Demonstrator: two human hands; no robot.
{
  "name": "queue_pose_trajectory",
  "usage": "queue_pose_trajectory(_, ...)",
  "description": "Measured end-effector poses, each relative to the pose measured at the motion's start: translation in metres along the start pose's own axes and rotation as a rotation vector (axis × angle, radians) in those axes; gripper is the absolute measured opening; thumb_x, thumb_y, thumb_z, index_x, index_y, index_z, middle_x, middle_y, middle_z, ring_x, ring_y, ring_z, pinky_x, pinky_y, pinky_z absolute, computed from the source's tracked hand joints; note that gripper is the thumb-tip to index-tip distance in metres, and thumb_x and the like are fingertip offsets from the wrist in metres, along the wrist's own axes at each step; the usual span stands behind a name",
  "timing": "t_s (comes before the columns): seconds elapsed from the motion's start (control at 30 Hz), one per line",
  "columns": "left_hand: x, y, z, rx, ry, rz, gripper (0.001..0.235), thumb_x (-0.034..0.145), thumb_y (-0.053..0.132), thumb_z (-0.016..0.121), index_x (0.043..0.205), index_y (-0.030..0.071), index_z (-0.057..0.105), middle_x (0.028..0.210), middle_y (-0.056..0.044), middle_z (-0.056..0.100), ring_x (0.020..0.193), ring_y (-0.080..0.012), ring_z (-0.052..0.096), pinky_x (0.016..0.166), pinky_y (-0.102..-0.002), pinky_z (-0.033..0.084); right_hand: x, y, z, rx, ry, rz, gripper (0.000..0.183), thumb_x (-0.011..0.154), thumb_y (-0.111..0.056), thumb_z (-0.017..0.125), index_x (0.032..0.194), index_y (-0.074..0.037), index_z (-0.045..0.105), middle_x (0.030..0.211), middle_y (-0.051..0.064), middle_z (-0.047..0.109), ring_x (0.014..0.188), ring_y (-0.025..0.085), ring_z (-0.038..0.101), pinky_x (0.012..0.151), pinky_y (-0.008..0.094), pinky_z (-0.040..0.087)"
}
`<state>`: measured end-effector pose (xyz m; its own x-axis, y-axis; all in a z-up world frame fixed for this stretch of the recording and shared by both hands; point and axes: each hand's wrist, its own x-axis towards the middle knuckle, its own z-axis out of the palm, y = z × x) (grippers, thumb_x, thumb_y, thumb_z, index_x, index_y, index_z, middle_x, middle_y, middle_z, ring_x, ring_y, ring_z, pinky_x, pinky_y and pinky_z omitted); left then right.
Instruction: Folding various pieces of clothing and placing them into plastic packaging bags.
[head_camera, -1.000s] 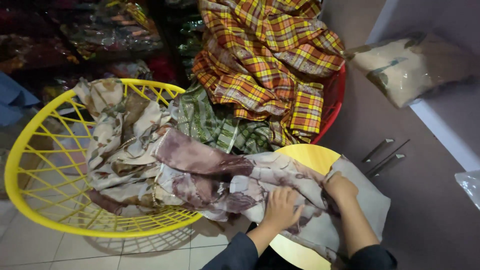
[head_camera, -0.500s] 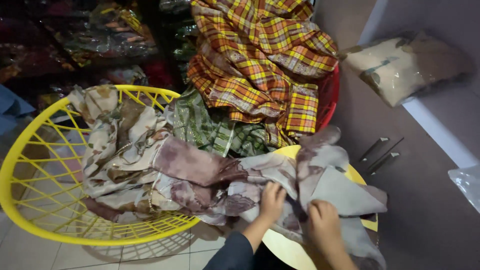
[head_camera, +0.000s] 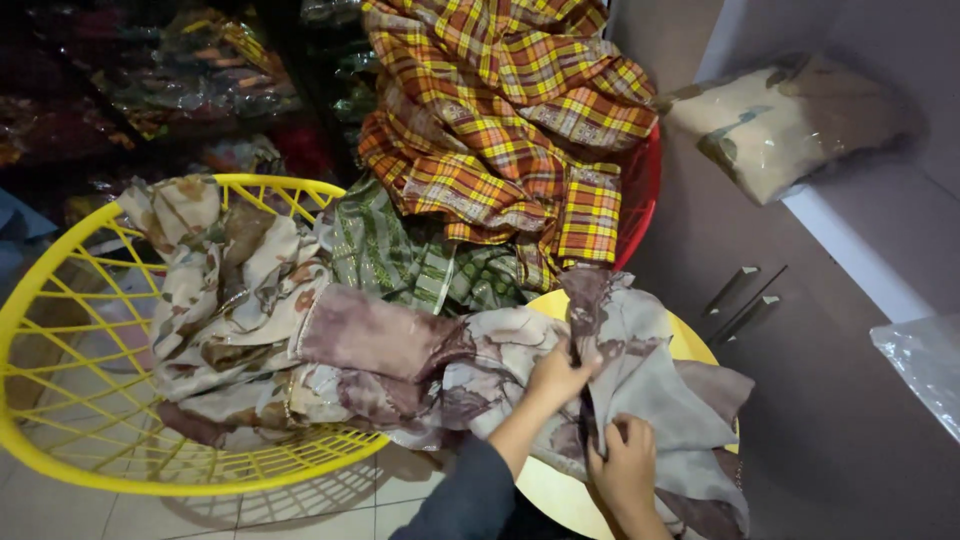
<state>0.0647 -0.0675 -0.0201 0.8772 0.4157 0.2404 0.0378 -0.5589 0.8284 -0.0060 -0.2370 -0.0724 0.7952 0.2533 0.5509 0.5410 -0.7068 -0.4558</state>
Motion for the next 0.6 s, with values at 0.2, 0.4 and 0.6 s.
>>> queue_pose_trajectory(0.2,0.051,-0.059,0.054,-1.367,-0.707,-0.634,0.042,0.103,0.04,0.069,0.133,0.01,0.064,0.124,-0.009,0.073,0.114,-0.0238,0.07,0.105,-0.043,0.054,0.002,0.0,-0.004,-0.026,-0.015,-0.049,0.036,0.061,-0.013,0.08,0.09,-0.001,0.063,0.113,0.02,0.059,0.11,0.043,0.054,0.101,0.056,0.042)
queue_pose_trajectory(0.4,0.056,-0.012,-0.038,-1.797,-0.543,-0.542,0.049,0.096,0.047,0.066,0.129,0.011,0.066,0.117,-0.009,0.074,0.105,-0.0286,0.068,0.094,-0.048,0.051,0.009,0.009,-0.009,-0.009,-0.029,-0.038,0.042,0.057,-0.007,0.07,0.096,-0.003,0.052,0.134,0.021,0.054,0.13,0.044,0.048,0.114,0.065,0.032)
queue_pose_trajectory(0.6,0.038,-0.131,-0.067,-1.829,0.141,-0.703,0.04,0.091,0.043,0.072,0.115,0.011,0.066,0.106,-0.009,0.071,0.1,-0.031,0.066,0.092,-0.054,0.054,0.028,0.008,-0.026,-0.177,-0.145,-0.106,0.072,0.075,-0.002,0.06,0.143,-0.023,0.052,0.15,0.014,0.046,0.142,0.042,0.041,0.11,0.073,0.03)
